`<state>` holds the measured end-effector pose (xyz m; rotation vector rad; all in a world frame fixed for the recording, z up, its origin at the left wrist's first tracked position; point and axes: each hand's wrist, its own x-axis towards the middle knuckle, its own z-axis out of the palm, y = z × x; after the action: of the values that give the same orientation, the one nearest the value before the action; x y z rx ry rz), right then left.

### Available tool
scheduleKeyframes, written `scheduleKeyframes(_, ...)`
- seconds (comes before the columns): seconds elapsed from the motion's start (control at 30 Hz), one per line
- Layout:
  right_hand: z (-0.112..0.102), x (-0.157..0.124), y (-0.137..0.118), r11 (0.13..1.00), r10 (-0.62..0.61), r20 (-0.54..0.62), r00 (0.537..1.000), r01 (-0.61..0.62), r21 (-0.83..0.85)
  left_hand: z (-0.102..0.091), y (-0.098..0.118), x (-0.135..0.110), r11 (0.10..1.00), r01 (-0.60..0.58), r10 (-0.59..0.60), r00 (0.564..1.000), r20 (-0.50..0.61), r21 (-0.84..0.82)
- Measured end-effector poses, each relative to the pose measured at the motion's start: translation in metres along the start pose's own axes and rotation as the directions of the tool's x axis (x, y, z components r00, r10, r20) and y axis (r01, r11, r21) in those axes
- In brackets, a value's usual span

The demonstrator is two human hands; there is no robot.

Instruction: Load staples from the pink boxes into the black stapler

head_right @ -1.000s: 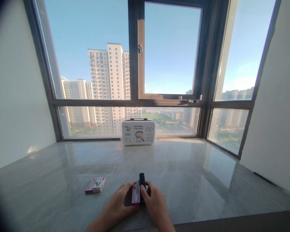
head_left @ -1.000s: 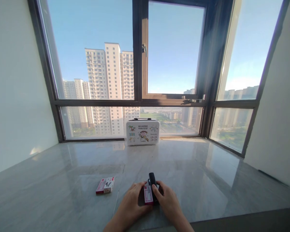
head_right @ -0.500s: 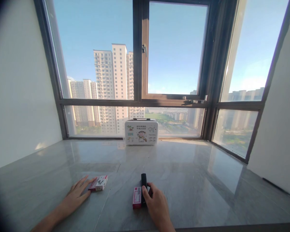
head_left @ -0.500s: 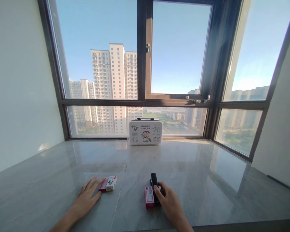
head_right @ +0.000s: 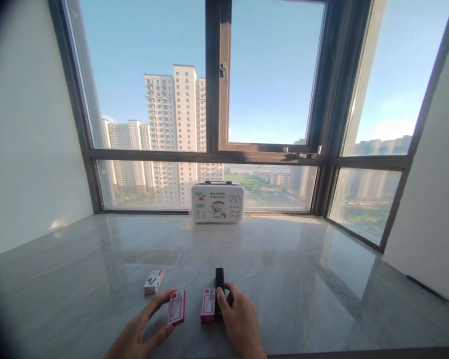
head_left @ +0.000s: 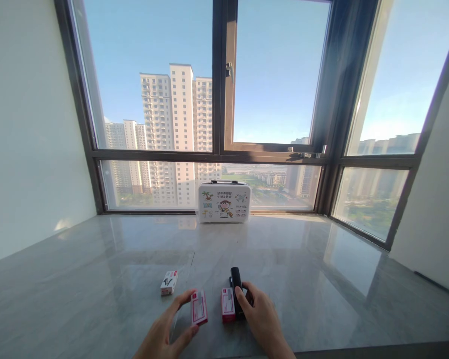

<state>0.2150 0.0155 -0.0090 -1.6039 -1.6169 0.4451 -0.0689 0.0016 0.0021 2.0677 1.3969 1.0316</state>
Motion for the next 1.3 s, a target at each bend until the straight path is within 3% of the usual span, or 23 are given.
scheduleKeyframes(0.13,-0.001,-0.001,0.0,1.0,-0.016,0.001,1.0,0.016,-0.009,0.033,0.031,0.037,0.962,-0.067,0.118,0.976,0.182,-0.264)
scheduleKeyframes(0.23,-0.001,-0.001,0.0,1.0,-0.018,-0.005,1.0,0.018,-0.018,0.047,0.038,0.054,0.943,-0.032,0.136,0.945,0.296,-0.332)
scheduleKeyframes(0.33,-0.002,0.0,0.001,1.0,-0.006,0.01,1.0,0.006,-0.004,0.051,0.043,0.06,0.939,0.014,0.11,0.934,0.339,-0.343)
scheduleKeyframes(0.73,-0.006,-0.002,-0.005,0.999,-0.025,0.004,1.0,0.024,0.026,0.06,0.035,0.058,0.936,-0.033,0.138,0.95,0.28,-0.349)
scheduleKeyframes(0.83,-0.009,-0.003,-0.008,0.998,-0.028,0.011,1.0,0.027,0.063,0.058,0.033,0.059,0.95,-0.039,0.091,0.984,0.154,-0.309)
scheduleKeyframes(0.93,-0.01,-0.004,-0.01,0.996,-0.023,0.01,1.0,0.022,0.085,0.057,0.031,0.062,0.979,0.049,-0.051,0.999,-0.001,-0.197)
scheduleKeyframes(1.0,-0.01,-0.005,-0.011,0.997,-0.02,0.006,1.0,0.019,0.072,0.058,0.03,0.062,0.989,0.094,-0.091,0.995,0.038,-0.11)
scheduleKeyframes(1.13,-0.01,-0.005,-0.01,0.999,-0.012,-0.014,1.0,0.012,0.031,0.062,0.034,0.057,1.0,0.01,-0.014,0.974,0.227,0.017)
scheduleKeyframes(1.3,-0.012,-0.007,-0.012,1.0,-0.013,-0.032,0.999,0.013,0.007,0.062,0.037,0.052,0.999,0.053,-0.052,0.953,0.3,0.006)
